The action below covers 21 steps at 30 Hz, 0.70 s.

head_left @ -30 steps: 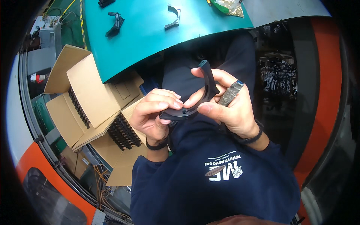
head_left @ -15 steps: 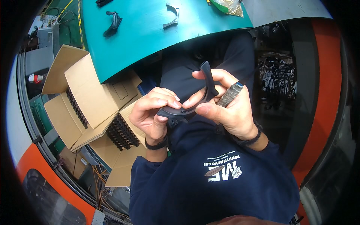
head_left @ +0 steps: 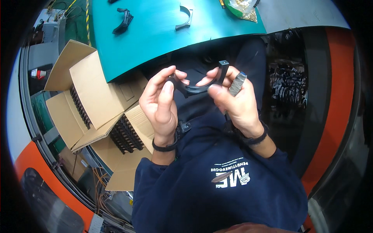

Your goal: Inspecting plastic components and operating an injection molding machine in a factory setting.

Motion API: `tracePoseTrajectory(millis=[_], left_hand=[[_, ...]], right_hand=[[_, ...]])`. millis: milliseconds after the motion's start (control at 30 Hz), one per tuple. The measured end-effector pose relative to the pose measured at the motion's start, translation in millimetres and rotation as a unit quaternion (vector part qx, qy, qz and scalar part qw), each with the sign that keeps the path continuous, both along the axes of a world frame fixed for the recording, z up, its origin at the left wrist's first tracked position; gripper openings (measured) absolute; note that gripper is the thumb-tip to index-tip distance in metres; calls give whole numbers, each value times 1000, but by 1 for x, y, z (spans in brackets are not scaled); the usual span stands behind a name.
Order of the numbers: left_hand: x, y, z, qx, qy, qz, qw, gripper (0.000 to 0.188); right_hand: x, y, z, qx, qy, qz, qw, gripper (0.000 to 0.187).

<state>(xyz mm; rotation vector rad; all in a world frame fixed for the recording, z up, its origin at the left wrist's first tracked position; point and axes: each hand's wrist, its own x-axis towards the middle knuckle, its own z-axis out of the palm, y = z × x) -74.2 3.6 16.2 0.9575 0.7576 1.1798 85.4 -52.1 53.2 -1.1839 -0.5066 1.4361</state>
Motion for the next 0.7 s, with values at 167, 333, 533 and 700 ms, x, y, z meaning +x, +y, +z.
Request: tracePoseTrajectory(millis=[167, 333, 533, 700], left_hand=[[-1, 7, 1, -49, 25, 19, 998, 35], [-4, 7, -3, -61, 24, 25, 998, 32], [-8, 5, -3, -62, 25, 26, 997, 32], [-11, 3, -6, -55, 7, 17, 998, 28]], right_hand=[[14, 7, -17, 33, -23, -44, 998, 32], [13, 12, -18, 5, -31, -40, 999, 31], [8, 13, -20, 4, -47, -25, 999, 28], [7, 9, -17, 19, -56, -31, 998, 22]])
